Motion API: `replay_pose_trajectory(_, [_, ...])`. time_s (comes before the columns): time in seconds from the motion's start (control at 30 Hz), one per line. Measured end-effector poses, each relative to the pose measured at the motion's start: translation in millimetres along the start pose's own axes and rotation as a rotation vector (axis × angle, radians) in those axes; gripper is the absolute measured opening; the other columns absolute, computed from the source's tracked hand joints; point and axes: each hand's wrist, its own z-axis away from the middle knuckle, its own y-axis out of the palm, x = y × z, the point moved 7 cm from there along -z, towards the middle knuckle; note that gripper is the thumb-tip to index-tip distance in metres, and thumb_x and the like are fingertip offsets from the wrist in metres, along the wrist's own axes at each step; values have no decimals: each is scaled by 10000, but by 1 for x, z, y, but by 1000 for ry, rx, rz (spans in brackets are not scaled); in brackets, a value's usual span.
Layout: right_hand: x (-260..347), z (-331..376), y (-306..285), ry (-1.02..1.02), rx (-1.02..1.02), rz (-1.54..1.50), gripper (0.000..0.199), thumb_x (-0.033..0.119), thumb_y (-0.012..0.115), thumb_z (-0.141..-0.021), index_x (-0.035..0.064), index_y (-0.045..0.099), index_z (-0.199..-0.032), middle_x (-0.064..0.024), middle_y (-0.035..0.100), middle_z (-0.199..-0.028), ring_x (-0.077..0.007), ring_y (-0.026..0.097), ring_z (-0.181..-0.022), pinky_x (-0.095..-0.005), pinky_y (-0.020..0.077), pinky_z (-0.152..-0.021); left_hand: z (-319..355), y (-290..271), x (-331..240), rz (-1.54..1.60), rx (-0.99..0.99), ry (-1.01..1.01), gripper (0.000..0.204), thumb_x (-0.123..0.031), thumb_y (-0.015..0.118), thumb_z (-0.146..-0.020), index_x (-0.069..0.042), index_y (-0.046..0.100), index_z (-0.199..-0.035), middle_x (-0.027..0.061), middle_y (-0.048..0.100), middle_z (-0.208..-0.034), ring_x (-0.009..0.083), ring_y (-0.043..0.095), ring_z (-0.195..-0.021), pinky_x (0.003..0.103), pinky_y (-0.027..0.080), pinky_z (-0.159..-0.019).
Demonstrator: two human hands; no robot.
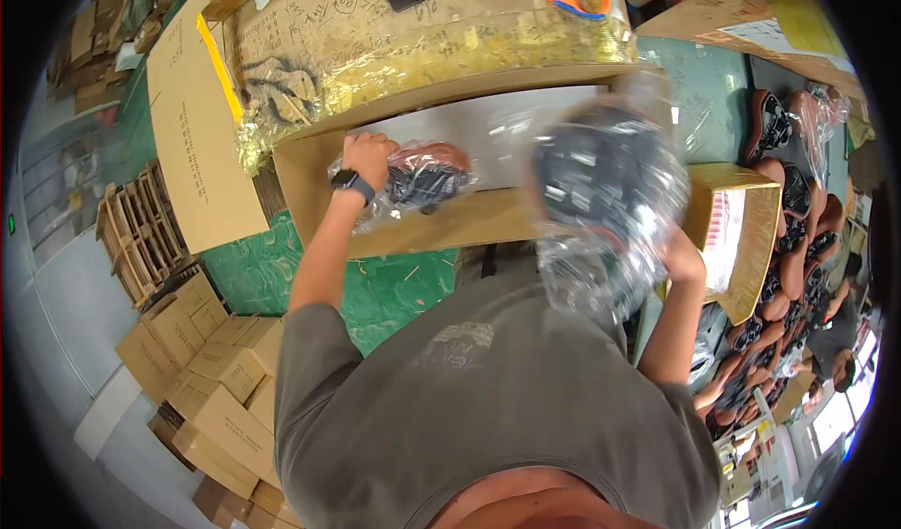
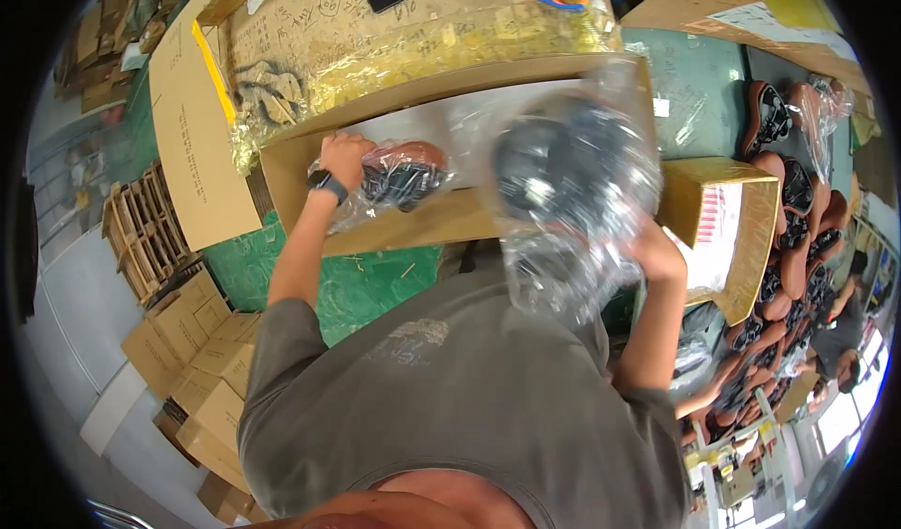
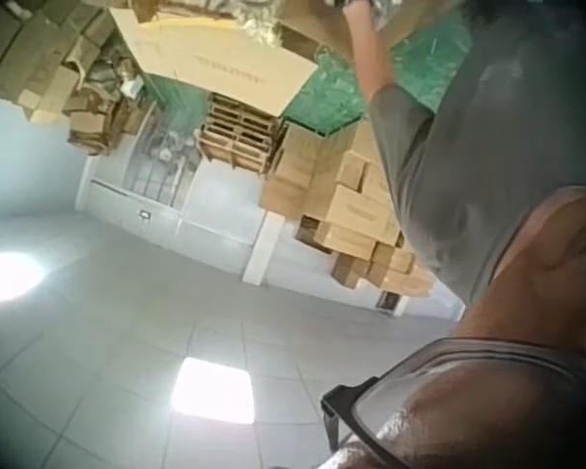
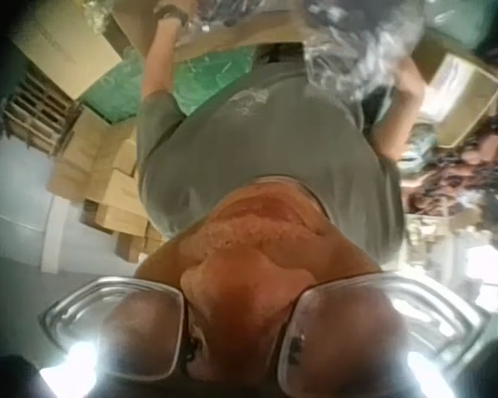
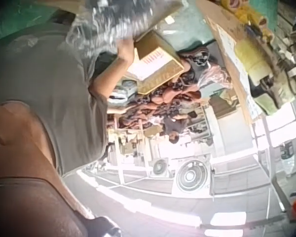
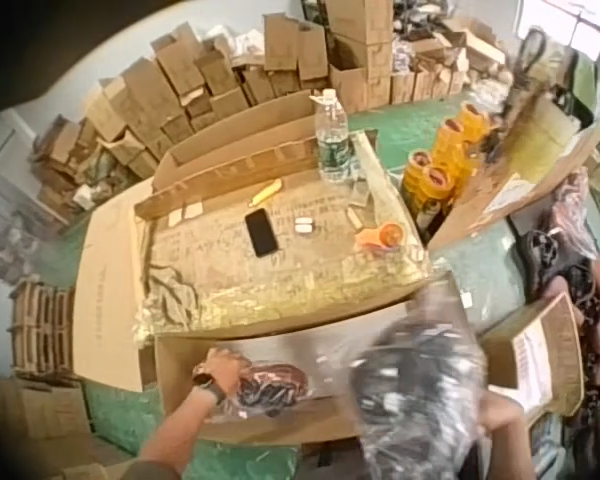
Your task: Packing bicycle seats into cardboard boxes for shipping.
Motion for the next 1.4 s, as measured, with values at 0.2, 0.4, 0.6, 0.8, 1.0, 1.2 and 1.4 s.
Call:
replay_pose_trajectory(0.2, [-67,-256,279,759,393,-521,296,245,656,-1095,27,612,-1290,-140,712,-1041,-261,741,-879,-443,680,-767,-77,221,118,-552,430,274,308,-203,630,-1011,-237,843,-1230,-5,791,-1262,292,639,-1293,641,255,-1292])
replay_pose_trajectory(0.4, [-261,-354,316,524,190,285,345,150,651,-1050,44,653,-1378,-178,737,-1193,-371,753,-1011,-488,652,-889,-154,272,70,-76,57,52,322,-262,605,-1059,-164,724,-1341,129,479,-1699,343,350,-1620,684,153,-1324])
replay_pose_trajectory(0.6, [-166,-309,402,300,813,945,630,290,658,-942,28,609,-1514,-249,610,-1564,-383,631,-1405,-527,528,-1138,-46,397,116,1110,-91,-354,897,-280,754,-983,28,305,-1696,289,409,-1715,417,373,-1608,461,285,-1335])
replay_pose_trajectory(0.8, [3,-188,213,-294,385,592,693,343,696,-1052,93,445,-1647,-265,615,-1530,-412,647,-1353,-515,518,-1150,-36,302,39,930,161,-282,860,-341,791,-934,64,457,-1615,323,514,-1627,436,503,-1519,437,395,-1266])
replay_pose_trajectory(1.0, [70,-12,-202,-385,-346,198,652,396,690,-1095,92,475,-1631,-188,652,-1495,-315,604,-1432,-440,485,-1180,-77,108,-149,1044,-105,-131,706,-54,717,-1028,55,384,-1641,267,625,-1499,326,642,-1367,424,485,-1178])
replay_pose_trajectory(1.2, [11,91,-578,82,-1314,647,717,241,818,-898,-23,536,-1502,-321,693,-1253,-513,701,-1146,-540,575,-1035,-97,-66,-410,1067,-110,43,664,-6,691,-1028,21,430,-1638,260,649,-1479,308,650,-1350,418,511,-1147])
replay_pose_trajectory(1.4, [-28,53,-830,100,-1507,755,1073,172,910,-810,18,292,-1674,-310,571,-1458,-506,612,-1323,-549,548,-1097,-131,-155,-568,710,-108,259,590,-20,681,-1031,38,500,-1589,242,737,-1351,309,738,-1230,406,570,-1057])
